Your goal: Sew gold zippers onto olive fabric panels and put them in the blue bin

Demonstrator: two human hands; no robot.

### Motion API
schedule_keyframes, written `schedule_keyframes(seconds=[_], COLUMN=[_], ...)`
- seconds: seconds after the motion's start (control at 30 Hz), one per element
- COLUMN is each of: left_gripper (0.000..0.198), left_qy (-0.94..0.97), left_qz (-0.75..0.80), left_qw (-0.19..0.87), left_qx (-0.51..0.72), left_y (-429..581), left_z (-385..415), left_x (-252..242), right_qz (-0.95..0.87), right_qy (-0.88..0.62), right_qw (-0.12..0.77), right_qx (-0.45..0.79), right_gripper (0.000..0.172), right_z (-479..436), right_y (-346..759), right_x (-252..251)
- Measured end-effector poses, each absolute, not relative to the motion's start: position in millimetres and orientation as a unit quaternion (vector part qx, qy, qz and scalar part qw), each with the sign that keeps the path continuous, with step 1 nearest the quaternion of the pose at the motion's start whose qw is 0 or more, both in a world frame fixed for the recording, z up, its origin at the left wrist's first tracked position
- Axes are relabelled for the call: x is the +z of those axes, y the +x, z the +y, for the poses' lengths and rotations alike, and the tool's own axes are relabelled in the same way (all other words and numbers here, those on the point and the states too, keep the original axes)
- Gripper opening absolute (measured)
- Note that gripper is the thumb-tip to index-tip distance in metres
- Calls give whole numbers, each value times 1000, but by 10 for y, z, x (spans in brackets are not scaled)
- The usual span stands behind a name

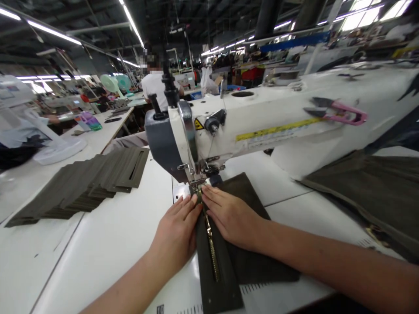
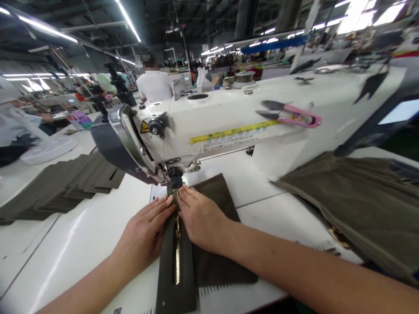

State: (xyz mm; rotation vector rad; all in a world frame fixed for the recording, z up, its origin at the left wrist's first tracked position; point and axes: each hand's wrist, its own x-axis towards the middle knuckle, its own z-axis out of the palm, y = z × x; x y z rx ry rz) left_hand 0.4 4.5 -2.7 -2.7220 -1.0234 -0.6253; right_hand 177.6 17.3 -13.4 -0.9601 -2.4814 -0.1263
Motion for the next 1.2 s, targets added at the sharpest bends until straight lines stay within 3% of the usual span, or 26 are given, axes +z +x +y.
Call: schedule_keyframes(seconds=[0.33,0.63,0.9,1.07,1.2], left_gripper=[38,37,35,32,31], left_qy=[-925,-914,-901,-903,-912], left_qz=[-324,-356,-377,-379,-357], left_qw=[85,49,48,42,56], left_qx=[-180,-188,-210,-198,-193], left_y=[-14,60,44,33,16], left_z=[65,64,93,59,-99], left_x=[70,48,-4,31,54], right_qz=[-897,-909,-895,-849,-882], right_qy=[-386,-315,-307,-384,-353], right_qw=[207,267,312,301,298], right_qx=[-51,-57,93,203,95], right_gripper=[41,38,14,14,14], right_z=[134,246,220,111,-170], right_y=[1729,1829,1842,1802,1874], right_x=[-145,-180,-27,42,54])
